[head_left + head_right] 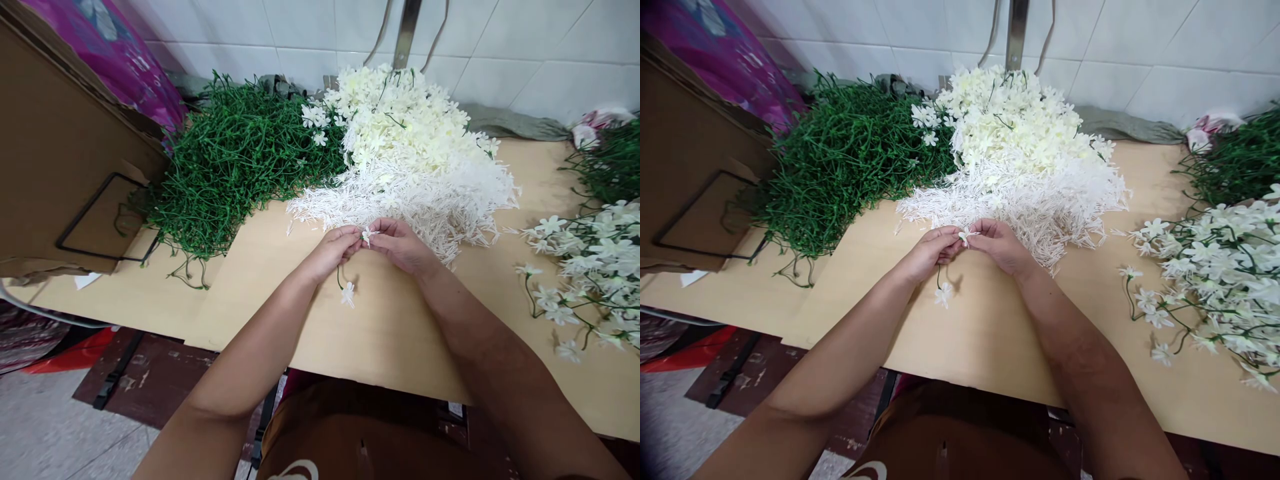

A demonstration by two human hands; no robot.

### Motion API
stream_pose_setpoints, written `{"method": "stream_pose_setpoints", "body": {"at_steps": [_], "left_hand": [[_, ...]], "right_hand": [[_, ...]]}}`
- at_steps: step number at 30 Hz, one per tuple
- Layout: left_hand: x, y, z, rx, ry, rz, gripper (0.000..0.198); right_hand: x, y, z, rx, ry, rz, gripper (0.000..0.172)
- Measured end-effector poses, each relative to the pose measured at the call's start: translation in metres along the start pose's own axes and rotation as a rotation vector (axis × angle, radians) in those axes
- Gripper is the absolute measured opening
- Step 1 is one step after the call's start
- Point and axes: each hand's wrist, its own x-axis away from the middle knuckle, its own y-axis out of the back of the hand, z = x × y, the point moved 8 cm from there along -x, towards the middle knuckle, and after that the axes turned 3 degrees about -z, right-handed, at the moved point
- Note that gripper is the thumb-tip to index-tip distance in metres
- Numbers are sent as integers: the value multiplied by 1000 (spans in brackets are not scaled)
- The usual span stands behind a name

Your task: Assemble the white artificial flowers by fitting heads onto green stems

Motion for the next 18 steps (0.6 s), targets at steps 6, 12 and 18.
{"method": "stream_pose_setpoints", "body": {"at_steps": [6,12,18], "left_hand": [[0,-2,-1,-9,-78,41,31],[-1,-4,1,6,-52,71,32],[-2,-6,1,44,-43,98,31]], "right_hand": [[-2,7,-5,41,-59,-70,23],[1,4,-5,-51,-85,7,26],[2,2,-2,-59,-63,51,23]]}}
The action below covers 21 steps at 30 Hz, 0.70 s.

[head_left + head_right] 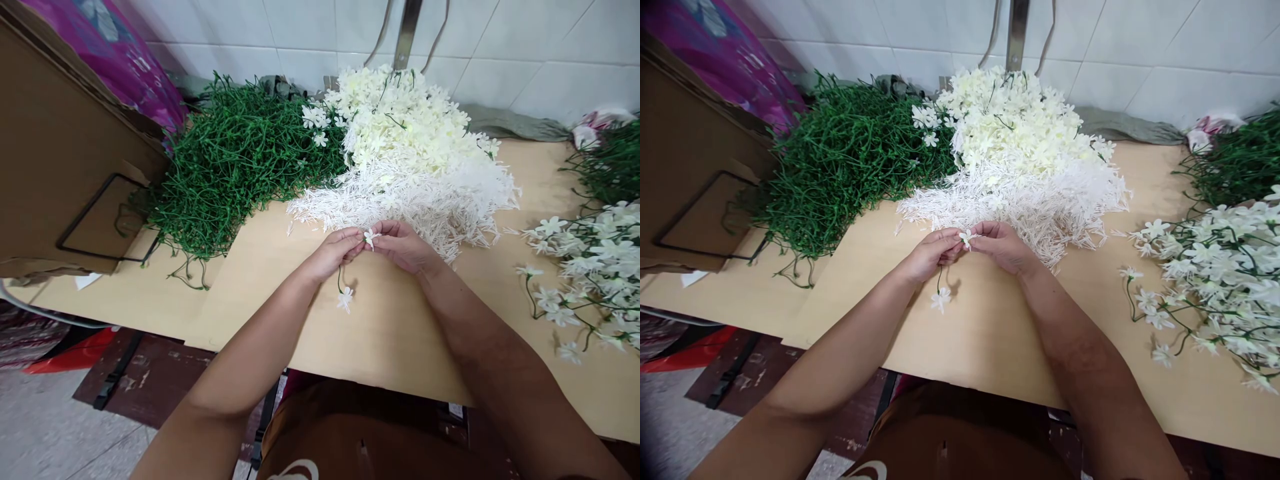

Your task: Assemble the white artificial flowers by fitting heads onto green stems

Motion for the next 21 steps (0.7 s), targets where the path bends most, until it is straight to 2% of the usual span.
{"method": "stream_pose_setpoints", "body": {"at_steps": [13,21], "left_hand": [[1,-4,-2,-85,-61,36,35],[1,-3,-1,-118,-86,-23,40]], "right_hand": [[-3,7,-1,120,-5,-124,29],[-1,8,3,194,43,-195,28]]}}
